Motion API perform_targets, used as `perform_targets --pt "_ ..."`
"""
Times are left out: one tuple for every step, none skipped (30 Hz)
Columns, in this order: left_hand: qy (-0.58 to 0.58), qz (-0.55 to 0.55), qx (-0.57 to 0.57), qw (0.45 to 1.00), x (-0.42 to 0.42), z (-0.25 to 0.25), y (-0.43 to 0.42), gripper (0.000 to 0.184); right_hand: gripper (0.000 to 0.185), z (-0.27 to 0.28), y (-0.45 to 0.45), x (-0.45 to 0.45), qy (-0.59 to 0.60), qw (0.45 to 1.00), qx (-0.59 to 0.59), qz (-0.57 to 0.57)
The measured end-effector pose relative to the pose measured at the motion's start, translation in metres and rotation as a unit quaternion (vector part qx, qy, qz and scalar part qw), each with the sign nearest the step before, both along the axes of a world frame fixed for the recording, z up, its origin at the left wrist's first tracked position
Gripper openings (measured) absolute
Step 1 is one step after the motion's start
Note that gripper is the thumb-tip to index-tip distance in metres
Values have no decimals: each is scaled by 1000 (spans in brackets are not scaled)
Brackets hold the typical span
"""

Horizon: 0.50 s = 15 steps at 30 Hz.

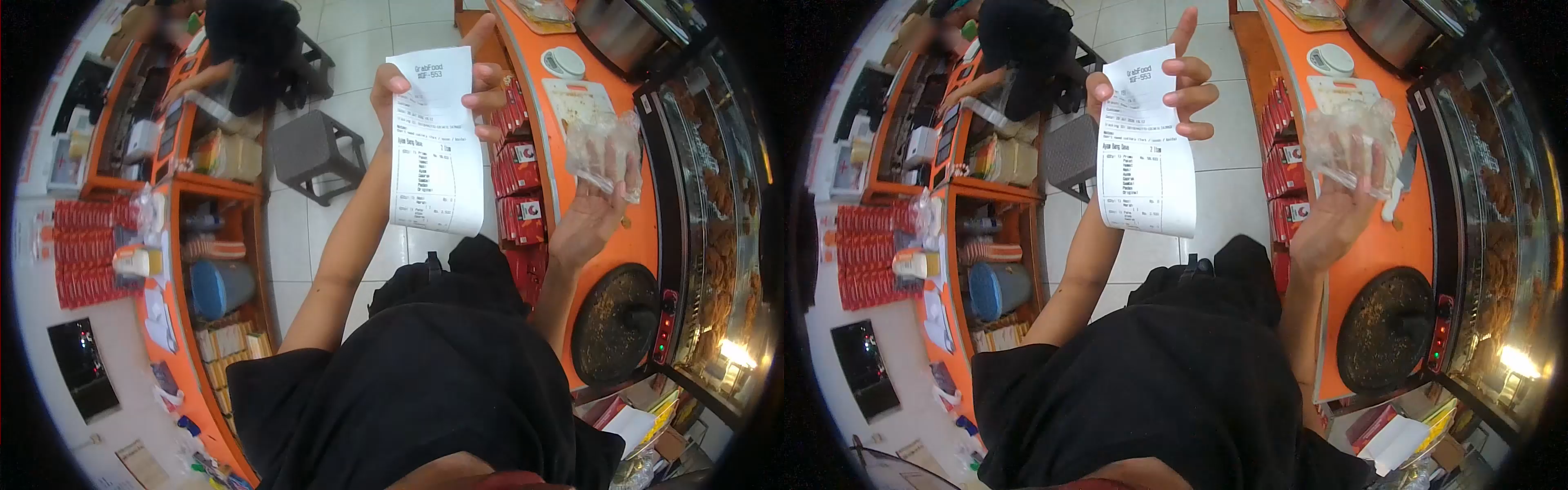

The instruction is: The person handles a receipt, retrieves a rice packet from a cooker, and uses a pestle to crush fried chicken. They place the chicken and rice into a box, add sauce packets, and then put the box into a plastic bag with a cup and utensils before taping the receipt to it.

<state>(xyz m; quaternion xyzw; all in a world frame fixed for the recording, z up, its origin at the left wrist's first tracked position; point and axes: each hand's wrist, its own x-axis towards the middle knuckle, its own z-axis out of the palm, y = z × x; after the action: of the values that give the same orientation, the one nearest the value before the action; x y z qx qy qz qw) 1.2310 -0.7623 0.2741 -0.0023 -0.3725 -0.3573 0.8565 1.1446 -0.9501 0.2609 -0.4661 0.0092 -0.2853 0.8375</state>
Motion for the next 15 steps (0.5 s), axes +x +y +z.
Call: perform_targets --pt "1 -11 4 1000 21 -5 9 94 48 -3 7 20 2 1000 -1 -6" --pt "2 -22 8 1000 44 -10 16 96 50 -7 14 42 -12 1000 -6 23" --pt "6 -25 7 1000 67 -14 21 96 53 -11 20 64 -23 998 -11 54" --pt "0 -31 -15 999 90 -19 26 93 53 -13 28 87 -18 998 -11 53" --pt "-6 -33 -37 999 106 -22 27 91 54 -13 33 105 -25 998 -13 56" --pt "-3 -28 -37 999 131 -25 33 91 55 -14 43 132 -33 997 -16 61" --pt "11 -23 -34 999 154 -24 37 89 55 -14 49 158 -31 997 -14 69" --pt "26 -15 -31 999 176 -25 41 88 55 -13 56 183 -35 997 -11 68" --pt "27 -4 -31 999 199 -28 47 88 55 -11 62 210 -40 997 -9 67" --pt "24 10 -25 999 223 -24 53 87 55 -9 68 239 -43 996 -8 77" --pt "19 20 -19 999 248 -17 60 87 55 -7 76 267 -46 995 -8 92" --pt "72 80 22 994 262 -13 68 68 55 -5 83 292 -47 993 -9 105" --pt "68 79 22 994 277 -10 82 68 55 -6 92 316 -50 993 -10 104" --pt "-4 251 273 928 294 -9 100 54 55 -9 102 343 -80 987 3 142" --pt "-79 401 490 770 314 -7 106 40 54 -13 110 369 -110 978 12 176"
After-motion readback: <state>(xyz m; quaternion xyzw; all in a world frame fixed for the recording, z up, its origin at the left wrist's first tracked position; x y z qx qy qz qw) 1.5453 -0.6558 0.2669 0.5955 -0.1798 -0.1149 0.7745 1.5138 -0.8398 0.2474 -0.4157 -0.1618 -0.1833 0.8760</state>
